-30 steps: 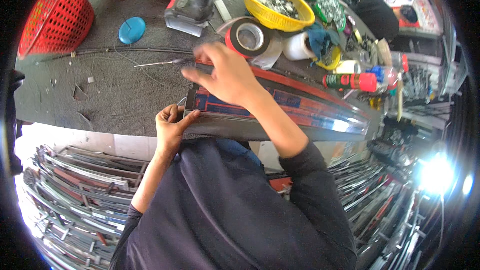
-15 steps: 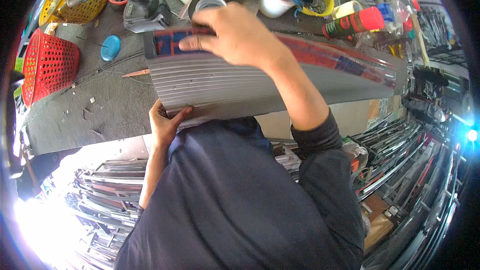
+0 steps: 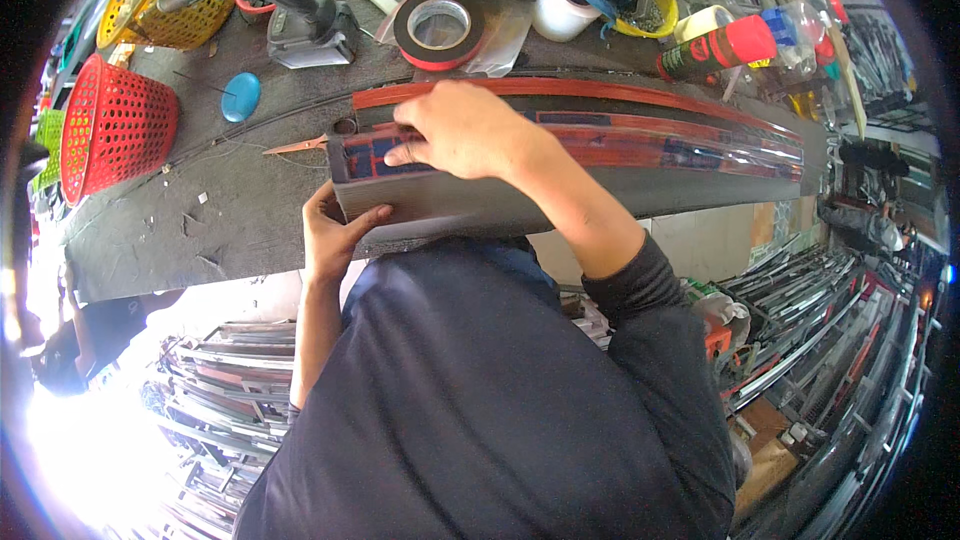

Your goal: The person cuts a protective film from a long metal profile using scissors, then attaches small black plastic clips to the profile ends. They align and press the clips into place, then handle additional profiles and a red plastic strip, arranging them on the workbench.

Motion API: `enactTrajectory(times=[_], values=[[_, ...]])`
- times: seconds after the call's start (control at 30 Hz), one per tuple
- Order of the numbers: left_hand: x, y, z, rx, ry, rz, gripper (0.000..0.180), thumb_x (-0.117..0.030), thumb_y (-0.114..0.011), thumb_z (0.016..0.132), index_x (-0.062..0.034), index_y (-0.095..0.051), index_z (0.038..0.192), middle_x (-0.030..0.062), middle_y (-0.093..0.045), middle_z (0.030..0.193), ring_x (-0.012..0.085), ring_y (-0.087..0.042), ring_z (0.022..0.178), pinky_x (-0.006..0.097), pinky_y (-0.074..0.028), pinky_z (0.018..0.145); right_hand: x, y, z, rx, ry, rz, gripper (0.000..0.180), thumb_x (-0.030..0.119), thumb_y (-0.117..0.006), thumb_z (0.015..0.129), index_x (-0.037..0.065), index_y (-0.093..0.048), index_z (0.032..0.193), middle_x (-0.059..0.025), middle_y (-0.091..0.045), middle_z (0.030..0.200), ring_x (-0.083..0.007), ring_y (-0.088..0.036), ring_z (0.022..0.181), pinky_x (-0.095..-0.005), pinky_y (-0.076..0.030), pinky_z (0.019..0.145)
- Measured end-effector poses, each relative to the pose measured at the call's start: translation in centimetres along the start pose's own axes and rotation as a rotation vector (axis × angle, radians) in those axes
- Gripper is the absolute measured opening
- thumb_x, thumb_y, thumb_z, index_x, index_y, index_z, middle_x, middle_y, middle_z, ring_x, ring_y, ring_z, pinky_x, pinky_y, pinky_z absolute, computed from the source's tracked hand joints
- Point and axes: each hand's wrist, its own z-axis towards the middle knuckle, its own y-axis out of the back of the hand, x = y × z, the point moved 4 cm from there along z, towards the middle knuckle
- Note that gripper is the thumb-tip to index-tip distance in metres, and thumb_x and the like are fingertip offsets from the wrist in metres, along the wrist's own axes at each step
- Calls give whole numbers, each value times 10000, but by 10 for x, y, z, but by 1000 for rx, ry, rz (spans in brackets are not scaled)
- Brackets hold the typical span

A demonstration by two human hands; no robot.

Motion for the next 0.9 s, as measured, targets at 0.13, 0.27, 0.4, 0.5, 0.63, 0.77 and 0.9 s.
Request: enactTrajectory(times=[0.13,0.27,0.4,0.5,0.63,0.77,0.9], values=[[4,-1,-1,-50,109,17,382,-42,-989,903,24,-794,1225,118,-858,1135,160,-792,1051,339,-639,952,-12,-38,-2,-29,-42,-19,520,467,-799,1056,-9,-782,1265,-281,-807,1063,-514,-767,1049,-590,-607,939],[9,5,3,-56,70,20,364,-85,-999,906,28,-800,1188,119,-860,1127,158,-794,1010,335,-635,932,-14,-66,-16,-89,13,39,508,378,-804,1061,-19,-747,1373,-245,-732,1300,-469,-724,1222,-549,-592,1068],[19,17,8,-77,142,261,406,-169,-997,930,27,-816,1235,101,-846,1134,154,-764,1058,326,-597,957,-12,-88,-32,-247,108,-60,546,299,-848,1011,6,-714,1452,-201,-717,1344,-430,-644,1320,-532,-534,1173],[18,19,7,-130,0,354,514,-206,-953,982,59,-771,1383,149,-852,1183,174,-784,1076,354,-615,1018,-13,-102,-44,-307,99,-50,599,254,-873,970,18,-689,1489,-183,-701,1384,-410,-627,1330,-522,-526,1180],[7,32,4,-250,-225,443,433,-176,-858,1070,61,-759,1419,168,-850,1213,182,-793,1110,345,-614,1027,-7,-114,-55,-294,72,60,722,252,-905,918,27,-647,1553,-191,-644,1488,-415,-603,1387,-539,-494,1215],[15,61,11,-238,-85,243,307,-181,-738,1164,71,-798,1330,169,-856,1185,197,-821,991,331,-657,960,0,-118,-63,-297,44,55,1037,294,-999,786,105,-536,1695,-195,-589,1555,-430,-554,1462,-576,-438,1270],[28,89,12,-320,58,150,325,-227,-749,1162,80,-825,1239,168,-856,1082,194,-817,858,346,-697,782,5,-123,-65,-313,40,-66,1149,290,-1034,715,153,-507,1727,-186,-571,1567,-430,-547,1461,-592,-426,1281]])
